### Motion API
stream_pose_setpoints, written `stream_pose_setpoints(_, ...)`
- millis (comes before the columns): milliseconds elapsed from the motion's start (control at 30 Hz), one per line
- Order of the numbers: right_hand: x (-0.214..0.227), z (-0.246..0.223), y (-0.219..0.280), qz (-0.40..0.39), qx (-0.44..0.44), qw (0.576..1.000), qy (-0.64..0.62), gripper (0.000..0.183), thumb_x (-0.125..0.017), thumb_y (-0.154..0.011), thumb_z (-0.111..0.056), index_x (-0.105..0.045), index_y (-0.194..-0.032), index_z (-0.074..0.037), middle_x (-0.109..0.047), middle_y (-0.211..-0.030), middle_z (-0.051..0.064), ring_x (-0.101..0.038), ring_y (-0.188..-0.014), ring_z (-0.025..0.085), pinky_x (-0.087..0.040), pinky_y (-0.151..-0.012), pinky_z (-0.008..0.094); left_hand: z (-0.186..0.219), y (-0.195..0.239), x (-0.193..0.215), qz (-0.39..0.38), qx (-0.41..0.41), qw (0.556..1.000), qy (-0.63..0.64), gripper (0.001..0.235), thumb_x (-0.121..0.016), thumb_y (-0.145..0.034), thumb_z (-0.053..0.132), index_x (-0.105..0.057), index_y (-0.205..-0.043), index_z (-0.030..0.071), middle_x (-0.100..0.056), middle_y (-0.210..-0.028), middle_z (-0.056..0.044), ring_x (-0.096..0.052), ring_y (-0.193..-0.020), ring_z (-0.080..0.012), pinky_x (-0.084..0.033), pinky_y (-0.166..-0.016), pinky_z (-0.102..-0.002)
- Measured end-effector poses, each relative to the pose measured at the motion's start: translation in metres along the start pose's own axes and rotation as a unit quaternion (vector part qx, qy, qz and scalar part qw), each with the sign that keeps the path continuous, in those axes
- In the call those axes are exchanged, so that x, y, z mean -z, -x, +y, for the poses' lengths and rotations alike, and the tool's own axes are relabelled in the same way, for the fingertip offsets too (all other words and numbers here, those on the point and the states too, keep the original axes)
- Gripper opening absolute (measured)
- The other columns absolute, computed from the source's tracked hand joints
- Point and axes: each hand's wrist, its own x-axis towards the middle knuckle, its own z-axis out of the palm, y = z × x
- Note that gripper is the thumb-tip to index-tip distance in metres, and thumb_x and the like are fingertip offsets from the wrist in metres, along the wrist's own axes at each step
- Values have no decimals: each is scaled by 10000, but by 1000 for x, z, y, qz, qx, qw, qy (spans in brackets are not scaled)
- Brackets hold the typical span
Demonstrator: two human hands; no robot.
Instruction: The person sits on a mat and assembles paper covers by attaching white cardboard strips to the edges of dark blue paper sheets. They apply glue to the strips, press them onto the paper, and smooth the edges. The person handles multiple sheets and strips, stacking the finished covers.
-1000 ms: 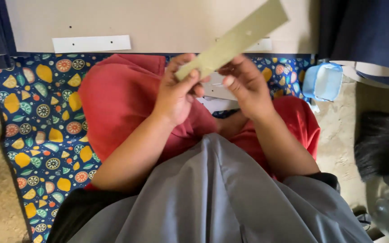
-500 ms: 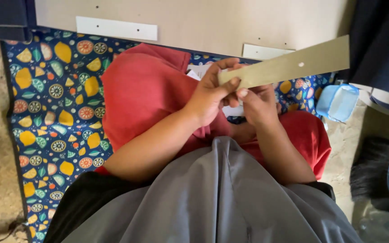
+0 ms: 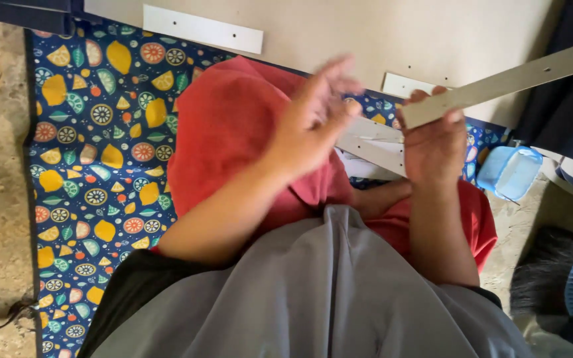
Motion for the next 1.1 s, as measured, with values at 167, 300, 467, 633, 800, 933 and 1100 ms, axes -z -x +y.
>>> stream_pose_setpoints(167,-2,3,-3,58,4,998,36,466,-720,-949,-401,-631,-1309,-119,-681,-1229,114,-683,-1083,218,-583,-979,359,15,-29,120,117,-150,845,-500,478,-786,-934,80,-560,-1353,107,-648,-1272,-132,-680,-1085,-323,-563,-880,-424)
stream_pose_setpoints(300,9,17,-7,78,-16,997,23,476,-703,-947,-360,-635,-1331,-86,-697,-1250,151,-683,-1099,246,-583,-968,389,-20,-51,191,104,-173,666,-718,478,-896,-811,89,-692,-1243,102,-676,-1147,-133,-619,-998,-361,-509,-854,-492)
stream_pose_setpoints(467,3,17,-4,79,-6,996,50,474,-732,-938,-388,-647,-1303,-98,-699,-1237,132,-674,-1152,247,-571,-987,399,-87,-62,233,40,-108,676,-728,509,-917,-795,257,-782,-1257,91,-601,-1320,-132,-508,-1183,-382,-348,-1059,-535)
stream_pose_setpoints(633,12,25,-5,80,-18,994,75,472,-664,-956,-392,-584,-1317,-98,-653,-1251,135,-623,-1132,245,-529,-1008,387,-109,-69,244,15,-45,671,-740,689,-913,-769,334,-691,-1373,88,-613,-1314,-146,-480,-1264,-378,-321,-1051,-580)
stream_pose_setpoints(800,9,40,-6,68,-69,992,76,360,-582,-1032,-287,-565,-1315,-66,-678,-1217,135,-653,-1027,205,-561,-931,341,-115,-67,250,28,-49,682,-729,479,-944,-712,204,-780,-1142,70,-536,-1375,-149,-445,-1307,-422,-281,-1094,-681)
stream_pose_setpoints(933,22,62,-8,57,-75,992,80,301,-533,-1072,-230,-585,-1323,-72,-673,-1211,133,-635,-1040,207,-537,-943,358,-120,-70,264,13,-61,684,-727,833,-972,-688,176,-610,-1434,108,-571,-1362,-151,-479,-1277,-405,-288,-1066,-673)
stream_pose_setpoints(1100,16,83,-4,68,-140,980,123,233,-608,-1014,-112,-589,-1237,-45,-712,-1123,158,-711,-997,281,-629,-913,426,-113,-77,267,-44,-46,637,-768,414,-860,-820,266,-761,-1211,171,-553,-1291,-174,-502,-1096,-444,-429,-919,-560)
